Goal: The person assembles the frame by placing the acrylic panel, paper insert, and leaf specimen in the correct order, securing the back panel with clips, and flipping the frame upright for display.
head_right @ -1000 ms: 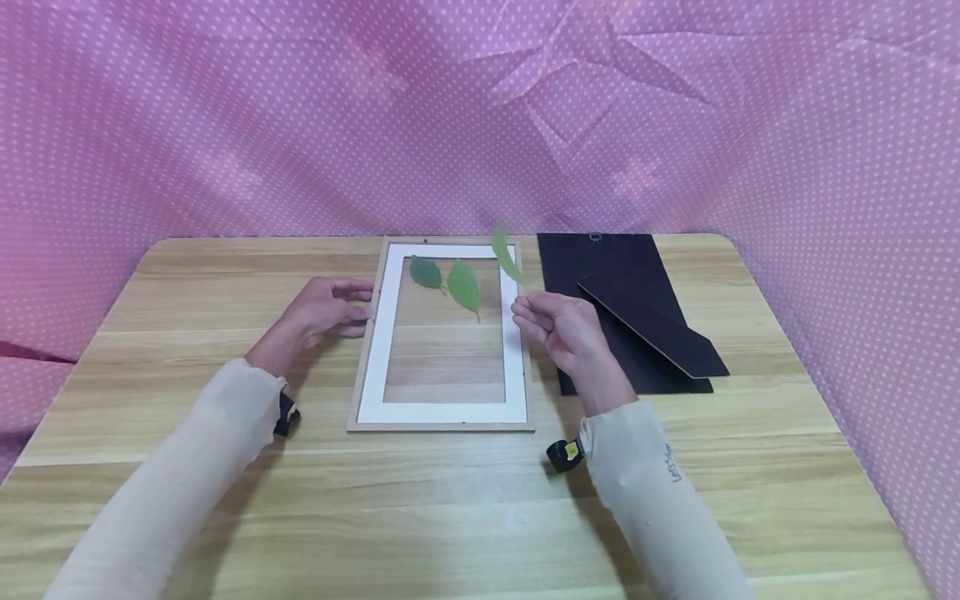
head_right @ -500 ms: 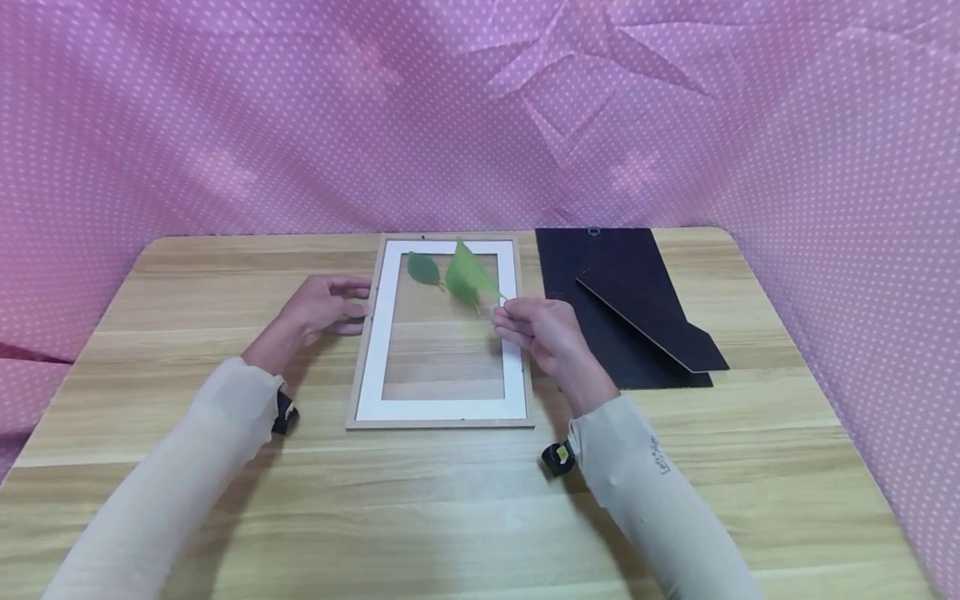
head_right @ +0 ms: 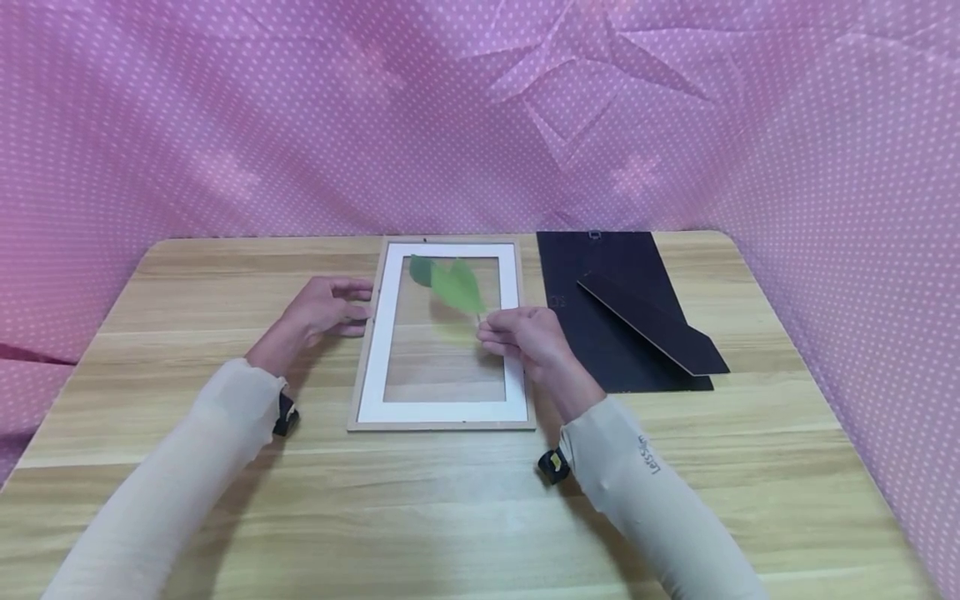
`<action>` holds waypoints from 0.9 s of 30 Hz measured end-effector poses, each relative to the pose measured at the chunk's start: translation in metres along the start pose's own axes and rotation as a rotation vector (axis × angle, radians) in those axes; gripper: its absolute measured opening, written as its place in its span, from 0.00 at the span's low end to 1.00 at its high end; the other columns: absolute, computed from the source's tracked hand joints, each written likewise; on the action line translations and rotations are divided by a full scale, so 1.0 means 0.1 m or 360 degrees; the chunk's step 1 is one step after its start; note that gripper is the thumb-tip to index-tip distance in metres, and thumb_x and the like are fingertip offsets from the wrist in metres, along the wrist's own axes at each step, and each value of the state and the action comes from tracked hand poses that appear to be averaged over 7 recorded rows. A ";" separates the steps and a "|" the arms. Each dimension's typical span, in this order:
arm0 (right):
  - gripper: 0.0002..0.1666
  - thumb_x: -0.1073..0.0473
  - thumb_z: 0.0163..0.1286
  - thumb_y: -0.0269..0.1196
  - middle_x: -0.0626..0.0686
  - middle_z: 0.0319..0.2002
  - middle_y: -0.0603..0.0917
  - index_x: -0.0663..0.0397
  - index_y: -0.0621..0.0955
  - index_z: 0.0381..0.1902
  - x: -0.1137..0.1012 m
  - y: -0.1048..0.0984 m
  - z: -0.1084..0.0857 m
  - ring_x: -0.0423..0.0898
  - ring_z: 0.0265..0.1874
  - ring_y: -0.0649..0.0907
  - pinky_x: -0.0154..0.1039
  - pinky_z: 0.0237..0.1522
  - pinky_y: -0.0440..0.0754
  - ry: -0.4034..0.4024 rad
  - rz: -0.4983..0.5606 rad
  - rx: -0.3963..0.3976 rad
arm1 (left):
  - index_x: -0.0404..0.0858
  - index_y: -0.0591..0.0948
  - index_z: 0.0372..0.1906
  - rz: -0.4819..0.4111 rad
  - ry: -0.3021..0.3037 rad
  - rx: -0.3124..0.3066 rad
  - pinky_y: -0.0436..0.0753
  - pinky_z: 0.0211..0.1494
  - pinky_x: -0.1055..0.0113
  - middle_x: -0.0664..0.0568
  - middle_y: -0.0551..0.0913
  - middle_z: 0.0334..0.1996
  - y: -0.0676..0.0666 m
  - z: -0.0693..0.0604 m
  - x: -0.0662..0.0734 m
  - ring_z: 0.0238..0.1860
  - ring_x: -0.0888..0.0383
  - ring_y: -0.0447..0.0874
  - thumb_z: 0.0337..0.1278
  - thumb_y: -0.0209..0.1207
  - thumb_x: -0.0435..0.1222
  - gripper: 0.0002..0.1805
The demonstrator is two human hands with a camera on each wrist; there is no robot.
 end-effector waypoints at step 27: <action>0.13 0.73 0.73 0.59 0.58 0.31 0.88 0.79 0.77 0.51 0.16 0.12 0.06 0.46 0.30 0.89 0.37 0.42 0.91 0.0148 -0.0231 0.0029 | 0.33 0.71 0.71 0.0013 -0.0011 -0.0004 0.91 0.48 0.63 0.41 0.73 0.66 -0.01 0.02 0.00 0.46 0.49 0.85 0.62 0.62 0.21 0.32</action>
Point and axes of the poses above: each hand's wrist, its own z-axis towards the middle knuckle, its own y-axis out of the palm, x = y × z, the point moved 6 cm from there along z, towards the middle knuckle
